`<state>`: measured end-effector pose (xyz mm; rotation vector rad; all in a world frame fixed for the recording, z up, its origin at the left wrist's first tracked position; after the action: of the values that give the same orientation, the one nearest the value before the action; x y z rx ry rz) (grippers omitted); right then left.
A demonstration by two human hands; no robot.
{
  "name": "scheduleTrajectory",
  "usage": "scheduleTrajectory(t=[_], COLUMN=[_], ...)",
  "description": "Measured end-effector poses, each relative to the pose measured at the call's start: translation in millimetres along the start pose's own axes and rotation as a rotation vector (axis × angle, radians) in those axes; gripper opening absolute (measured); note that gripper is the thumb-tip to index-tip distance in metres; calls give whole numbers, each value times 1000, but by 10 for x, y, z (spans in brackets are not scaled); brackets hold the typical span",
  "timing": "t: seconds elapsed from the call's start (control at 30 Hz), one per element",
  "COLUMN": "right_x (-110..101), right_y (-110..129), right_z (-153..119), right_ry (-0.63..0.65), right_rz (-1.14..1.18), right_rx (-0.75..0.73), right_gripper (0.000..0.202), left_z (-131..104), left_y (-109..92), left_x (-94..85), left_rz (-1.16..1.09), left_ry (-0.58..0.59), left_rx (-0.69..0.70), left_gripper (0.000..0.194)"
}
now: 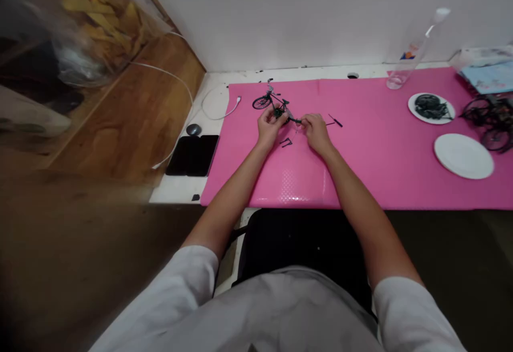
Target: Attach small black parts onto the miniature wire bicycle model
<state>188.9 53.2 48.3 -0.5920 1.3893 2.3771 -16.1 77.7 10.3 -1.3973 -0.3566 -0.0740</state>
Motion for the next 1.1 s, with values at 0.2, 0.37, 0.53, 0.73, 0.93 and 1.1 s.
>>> scheduleTrajectory(t=[0.2,0.37,0.53,0.73,0.93,1.1], right_x=[-49,-21,-12,-8,-8,26], right_y=[0,-35,9,0,-111,-200], right_z=[-20,-21,-24,-25,-21,-13], right_ry=[-62,-62,-72,-53,-91,-117], right_rz=[44,106,98,35,79,186], right_rx=[1,43,16,-10,51,131], right_gripper=[51,63,60,56,70,87], left_z=[-29,-53,-54,-33,-32,-38], left_y=[-10,-39,-26,-9,0,-17], left_x=[64,96,125,124,107,127], left_rz=[-18,-10,-17,-53,-27,-36], left_ry=[75,91,115,122,102,126], left_rx=[5,-15,-11,37,9,29], left_gripper=[82,89,92,93,90,90])
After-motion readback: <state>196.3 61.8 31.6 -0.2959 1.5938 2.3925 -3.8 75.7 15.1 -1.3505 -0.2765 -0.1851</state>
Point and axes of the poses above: each hand's wrist, its own z-axis towards the middle knuckle, its own x-axis out of the palm, y = z × x, the point moved 8 cm from there along z, towards the middle knuckle, and after that the axes turned 3 degrees about z, right-handed, at the moved point
